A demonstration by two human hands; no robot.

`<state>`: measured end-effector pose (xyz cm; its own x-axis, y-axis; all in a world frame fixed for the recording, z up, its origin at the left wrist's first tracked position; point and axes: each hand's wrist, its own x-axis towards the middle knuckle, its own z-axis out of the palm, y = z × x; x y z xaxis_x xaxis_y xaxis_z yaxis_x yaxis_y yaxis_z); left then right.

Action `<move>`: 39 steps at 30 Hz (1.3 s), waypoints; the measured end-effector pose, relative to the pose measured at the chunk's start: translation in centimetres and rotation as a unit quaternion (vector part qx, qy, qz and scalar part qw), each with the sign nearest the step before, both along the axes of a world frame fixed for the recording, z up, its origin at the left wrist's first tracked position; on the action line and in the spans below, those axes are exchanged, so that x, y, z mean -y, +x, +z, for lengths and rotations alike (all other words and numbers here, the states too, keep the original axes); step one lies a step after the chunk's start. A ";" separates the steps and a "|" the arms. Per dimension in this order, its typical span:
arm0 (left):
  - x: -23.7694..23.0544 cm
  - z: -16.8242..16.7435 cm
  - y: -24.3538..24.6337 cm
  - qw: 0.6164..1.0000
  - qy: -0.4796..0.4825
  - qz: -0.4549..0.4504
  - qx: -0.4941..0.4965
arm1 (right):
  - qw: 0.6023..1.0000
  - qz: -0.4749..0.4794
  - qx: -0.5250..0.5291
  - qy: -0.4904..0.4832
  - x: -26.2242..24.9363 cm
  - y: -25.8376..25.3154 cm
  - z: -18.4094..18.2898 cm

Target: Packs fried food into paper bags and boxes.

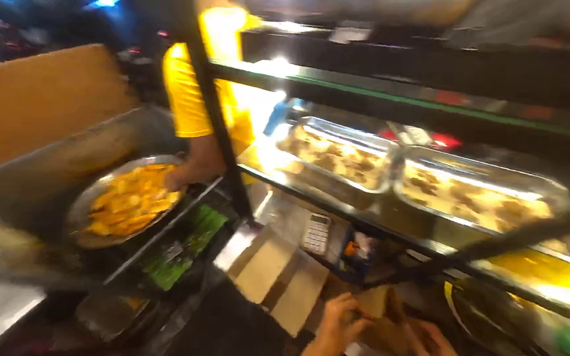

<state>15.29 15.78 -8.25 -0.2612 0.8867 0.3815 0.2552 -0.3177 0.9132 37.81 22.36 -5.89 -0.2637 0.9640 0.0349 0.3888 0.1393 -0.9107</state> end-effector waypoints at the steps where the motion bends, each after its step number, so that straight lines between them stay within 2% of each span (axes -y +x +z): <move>1: -0.5 -0.2 0.1 1.000 -0.001 0.000 -0.007 | 0.999 -0.003 0.007 0.032 0.0 -0.1 -0.2; 4: -2.2 -0.3 0.4 1.000 -0.005 -0.006 -0.012 | 0.996 0.023 -0.039 0.076 -0.6 -0.1 -0.5; 8: -4.7 -0.6 0.1 0.996 0.015 -0.092 0.016 | 0.995 0.041 -0.084 0.035 -0.8 -0.4 -0.6; 11: -6.0 -0.9 0.0 0.990 0.011 -0.142 -0.011 | 0.994 0.026 -0.105 0.014 -0.7 -0.5 -0.5; 15: -5.8 -0.8 -1.0 0.991 0.010 -0.129 -0.041 | 0.992 -0.042 -0.118 0.009 0.0 1.2 0.2; 18: -4.4 -1.0 -1.8 0.990 -0.014 -0.135 -0.033 | 0.992 -0.038 -0.119 -0.009 1.4 2.0 0.7; 22: -2.7 -1.2 -1.4 0.990 -0.075 -0.097 0.069 | 0.984 -0.078 -0.131 -0.092 2.6 1.2 0.9; 24: -2.2 -0.3 -0.8 0.980 -0.135 -0.060 0.133 | 0.970 -0.124 -0.156 -0.141 3.0 0.1 1.5; 26: -2.1 0.9 -0.2 0.962 -0.197 -0.028 0.188 | 0.960 -0.157 -0.179 -0.147 3.3 -0.7 1.5; 29: -2.6 1.9 0.7 0.946 -0.254 -0.005 0.200 | 0.980 -0.122 -0.129 -0.092 3.5 -0.9 0.7; 32: -3.2 1.8 0.9 0.945 -0.281 -0.016 0.163 | 0.997 -0.066 0.000 -0.039 3.4 -0.8 1.2; 34: -3.5 1.9 0.2 0.941 -0.299 -0.040 0.151 | 0.995 -0.070 0.065 0.010 3.4 -1.0 1.2; 37: -3.7 2.0 -0.9 0.941 -0.294 -0.099 0.136 | 0.989 -0.076 0.108 0.062 3.1 -0.8 0.8; 39: -3.6 2.4 -2.0 0.946 -0.279 -0.153 0.067 | 0.986 -0.078 0.121 0.088 2.8 -0.5 0.5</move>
